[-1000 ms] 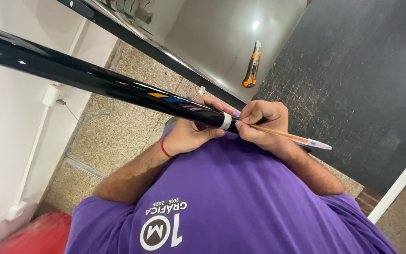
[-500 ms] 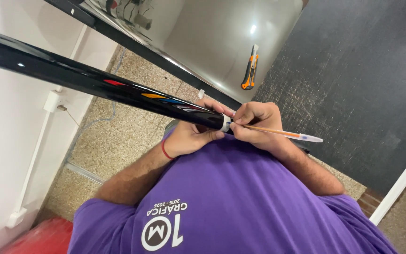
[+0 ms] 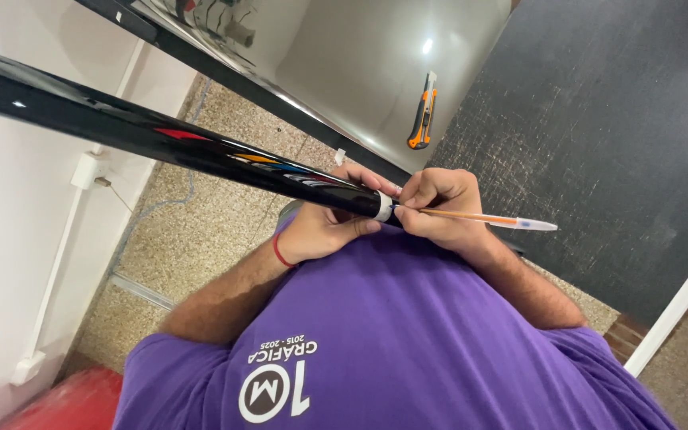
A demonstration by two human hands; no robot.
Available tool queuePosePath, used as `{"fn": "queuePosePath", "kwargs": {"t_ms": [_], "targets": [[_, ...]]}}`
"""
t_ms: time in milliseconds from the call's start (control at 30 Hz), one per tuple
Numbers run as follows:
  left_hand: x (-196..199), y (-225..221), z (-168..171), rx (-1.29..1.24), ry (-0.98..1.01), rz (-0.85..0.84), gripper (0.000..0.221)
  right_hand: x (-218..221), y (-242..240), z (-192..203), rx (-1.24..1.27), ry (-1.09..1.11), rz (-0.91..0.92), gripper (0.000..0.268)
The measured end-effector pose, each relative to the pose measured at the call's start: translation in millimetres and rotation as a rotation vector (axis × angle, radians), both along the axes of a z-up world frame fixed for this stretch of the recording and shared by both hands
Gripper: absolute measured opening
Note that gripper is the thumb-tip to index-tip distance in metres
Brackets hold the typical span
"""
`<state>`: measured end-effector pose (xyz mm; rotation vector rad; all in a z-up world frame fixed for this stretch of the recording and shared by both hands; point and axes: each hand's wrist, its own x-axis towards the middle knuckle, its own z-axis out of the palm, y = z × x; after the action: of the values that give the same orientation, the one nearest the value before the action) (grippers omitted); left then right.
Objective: Measuring, rolling, and cutting black adhesive film on a work table using a utility knife and pen.
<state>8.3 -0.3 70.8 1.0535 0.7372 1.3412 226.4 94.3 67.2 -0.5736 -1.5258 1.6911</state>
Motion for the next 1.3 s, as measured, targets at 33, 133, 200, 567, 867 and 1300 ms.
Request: {"fn": "queuePosePath", "kwargs": {"t_ms": [33, 133, 200, 567, 867, 1300], "targets": [[0, 0, 0, -0.001, 0.0, 0.0, 0.049, 1, 0, 0, -0.001, 0.0, 0.0, 0.028], [1, -1, -1, 0.013, 0.002, 0.001, 0.048, 1, -1, 1, -0.031, -0.004, -0.005, 0.028], [-1, 1, -2, 0.02, 0.024, -0.007, 0.048, -1, -3, 2, -0.043, -0.008, -0.01, 0.027], [-3, 6, -1, 0.049, 0.048, -0.031, 0.047, 5, 0, 1, -0.114, -0.013, -0.01, 0.029], [4, 47, 1, 0.045, -0.09, -0.168, 0.049, 68, -5, 65, 0.153, -0.27, -0.278, 0.039], [121, 129, -56, -0.15, 0.221, -0.488, 0.098, 189, -112, -37, 0.071, -0.631, -1.171, 0.052]]}}
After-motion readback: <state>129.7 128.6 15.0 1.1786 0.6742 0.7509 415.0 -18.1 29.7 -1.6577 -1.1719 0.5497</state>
